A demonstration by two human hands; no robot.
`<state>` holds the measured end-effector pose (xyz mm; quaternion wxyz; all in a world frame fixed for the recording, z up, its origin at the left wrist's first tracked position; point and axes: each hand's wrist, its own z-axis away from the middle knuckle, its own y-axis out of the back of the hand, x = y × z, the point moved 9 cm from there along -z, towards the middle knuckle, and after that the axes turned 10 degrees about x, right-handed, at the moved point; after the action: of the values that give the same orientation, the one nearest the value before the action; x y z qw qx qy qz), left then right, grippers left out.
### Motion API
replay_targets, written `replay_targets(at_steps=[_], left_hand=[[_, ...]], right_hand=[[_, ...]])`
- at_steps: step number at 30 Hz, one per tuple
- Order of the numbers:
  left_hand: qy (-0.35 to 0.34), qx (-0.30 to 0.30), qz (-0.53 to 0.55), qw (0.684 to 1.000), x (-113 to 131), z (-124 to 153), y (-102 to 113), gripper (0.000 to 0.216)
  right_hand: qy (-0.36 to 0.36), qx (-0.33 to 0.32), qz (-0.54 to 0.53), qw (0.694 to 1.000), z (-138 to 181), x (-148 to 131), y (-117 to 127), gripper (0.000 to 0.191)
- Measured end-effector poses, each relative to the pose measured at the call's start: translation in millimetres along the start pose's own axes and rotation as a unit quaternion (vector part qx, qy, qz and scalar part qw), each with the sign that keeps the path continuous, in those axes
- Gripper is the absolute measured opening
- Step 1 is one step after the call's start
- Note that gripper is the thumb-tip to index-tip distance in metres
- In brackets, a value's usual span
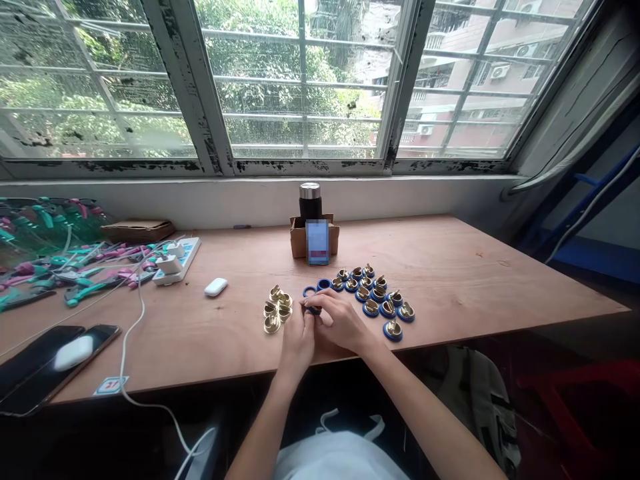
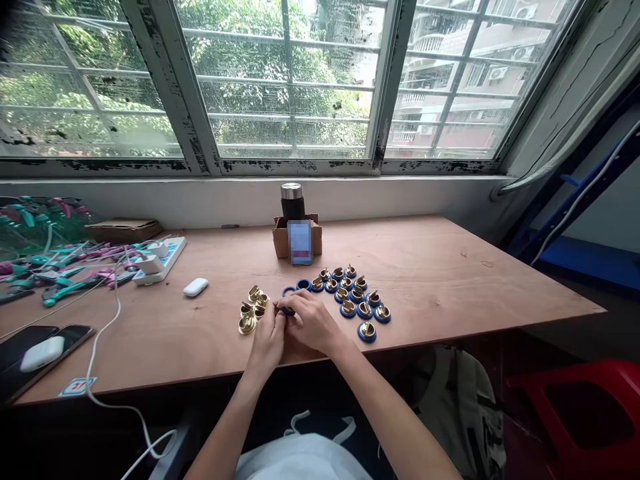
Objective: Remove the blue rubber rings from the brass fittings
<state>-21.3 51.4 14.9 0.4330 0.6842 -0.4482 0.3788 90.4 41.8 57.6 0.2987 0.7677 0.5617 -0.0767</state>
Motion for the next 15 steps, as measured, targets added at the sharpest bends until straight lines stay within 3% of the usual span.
replay_targets(at_steps=[9,15], left_hand=[[0.012,0.015,0.036,0.999,-4.6,-3.3,2.6,0.021],[0.012,0.030,0.021,0.999,-5.4,-3.6,5.3,0.023]], right_hand=[[-0.029,0.003,0.015,0.999,1.4,2.1,1.4,0.049],[-0.061,-0.007,0.007,0.998,-0.1,4.2,1.4,0.034]])
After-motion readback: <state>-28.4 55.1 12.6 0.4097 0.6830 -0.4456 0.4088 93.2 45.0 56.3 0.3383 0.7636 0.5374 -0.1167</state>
